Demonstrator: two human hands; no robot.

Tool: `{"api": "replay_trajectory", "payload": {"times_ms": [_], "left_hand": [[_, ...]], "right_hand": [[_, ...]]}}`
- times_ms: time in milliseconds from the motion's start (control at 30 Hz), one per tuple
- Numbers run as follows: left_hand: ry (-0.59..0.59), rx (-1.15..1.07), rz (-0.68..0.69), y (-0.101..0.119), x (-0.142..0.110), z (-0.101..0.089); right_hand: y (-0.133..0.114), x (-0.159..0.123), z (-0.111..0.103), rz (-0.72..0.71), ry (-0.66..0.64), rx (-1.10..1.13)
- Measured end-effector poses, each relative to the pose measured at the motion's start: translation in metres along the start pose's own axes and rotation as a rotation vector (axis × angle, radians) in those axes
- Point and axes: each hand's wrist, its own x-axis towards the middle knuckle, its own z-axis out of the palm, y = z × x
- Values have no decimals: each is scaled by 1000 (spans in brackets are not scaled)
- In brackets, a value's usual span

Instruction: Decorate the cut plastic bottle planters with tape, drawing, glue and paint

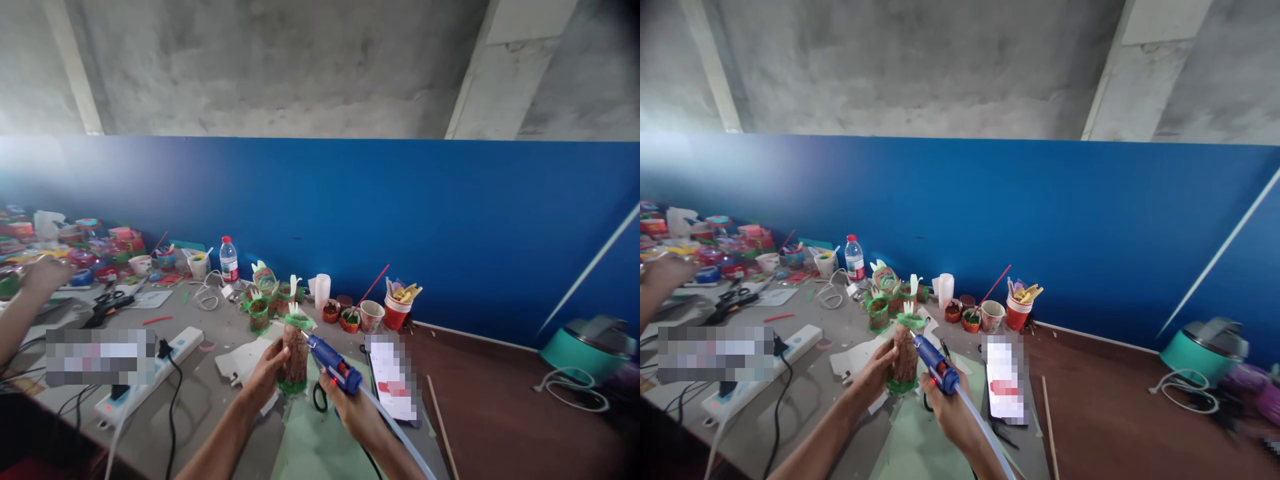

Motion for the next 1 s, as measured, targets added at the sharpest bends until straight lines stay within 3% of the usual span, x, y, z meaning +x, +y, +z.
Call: {"api": "replay_trajectory", "payload": {"times_ms": [233, 433, 1000], "left_hand": [[8, 26, 8, -2, 0, 0], [-7, 42, 7, -3, -1, 1], [0, 41, 10, -3, -1, 3]], "right_hand": [[-19, -6, -1, 27, -39, 4], [-22, -6, -2, -36, -78, -3], [-8, -4, 2, -188, 85, -109]]}}
